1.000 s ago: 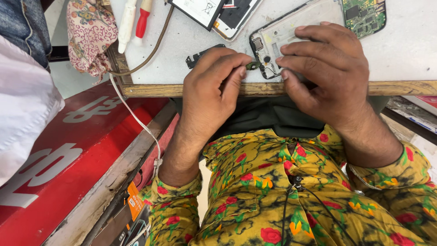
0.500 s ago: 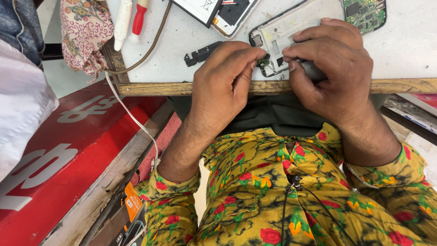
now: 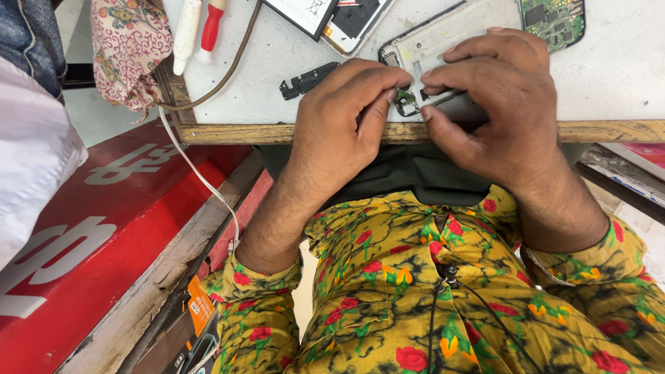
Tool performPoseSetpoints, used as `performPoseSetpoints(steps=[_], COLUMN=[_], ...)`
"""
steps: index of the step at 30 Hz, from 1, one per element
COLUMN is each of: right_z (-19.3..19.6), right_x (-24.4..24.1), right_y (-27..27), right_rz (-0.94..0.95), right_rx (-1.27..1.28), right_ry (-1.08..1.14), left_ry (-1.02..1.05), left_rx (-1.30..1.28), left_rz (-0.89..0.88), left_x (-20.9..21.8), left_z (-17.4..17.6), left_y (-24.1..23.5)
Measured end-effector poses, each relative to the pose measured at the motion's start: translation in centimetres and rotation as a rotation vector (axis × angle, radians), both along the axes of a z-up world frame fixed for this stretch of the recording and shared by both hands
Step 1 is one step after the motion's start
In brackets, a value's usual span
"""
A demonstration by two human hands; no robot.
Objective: The person disassembles a smartphone, removes the motherboard, cleans a small component with a toothbrush, and reassembles the phone by placing the motherboard and battery back into the chassis. They use a screwdriver to secure screws and handle the phone casing and internal components throughout.
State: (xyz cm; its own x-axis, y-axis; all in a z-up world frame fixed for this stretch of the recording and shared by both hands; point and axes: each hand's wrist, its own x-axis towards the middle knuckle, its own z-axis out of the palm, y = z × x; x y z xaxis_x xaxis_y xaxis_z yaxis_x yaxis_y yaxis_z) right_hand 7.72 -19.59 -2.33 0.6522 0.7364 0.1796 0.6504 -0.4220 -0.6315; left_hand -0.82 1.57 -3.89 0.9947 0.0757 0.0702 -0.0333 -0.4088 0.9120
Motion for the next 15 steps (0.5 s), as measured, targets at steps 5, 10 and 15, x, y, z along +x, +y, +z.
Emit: performPoseSetpoints(steps=[5, 10, 15], right_z=[0.4, -0.1, -0.7], right_x=[0.2, 0.2, 0.2], right_y=[0.3, 0.1, -0.3], right_rz=[0.063, 0.04, 0.044], right_rx=[-0.065, -0.044, -0.028], right_ry=[-0.058, -0.033, -0.026], left_ry=[0.016, 0.0, -0.012], left_rx=[-0.039, 0.012, 0.022], left_rz=[-0.044, 0.014, -0.033], left_x=[0.2, 0.4, 0.6], left_z=[0.2, 0.2, -0.1], left_y=[0.4, 0.1, 0.0])
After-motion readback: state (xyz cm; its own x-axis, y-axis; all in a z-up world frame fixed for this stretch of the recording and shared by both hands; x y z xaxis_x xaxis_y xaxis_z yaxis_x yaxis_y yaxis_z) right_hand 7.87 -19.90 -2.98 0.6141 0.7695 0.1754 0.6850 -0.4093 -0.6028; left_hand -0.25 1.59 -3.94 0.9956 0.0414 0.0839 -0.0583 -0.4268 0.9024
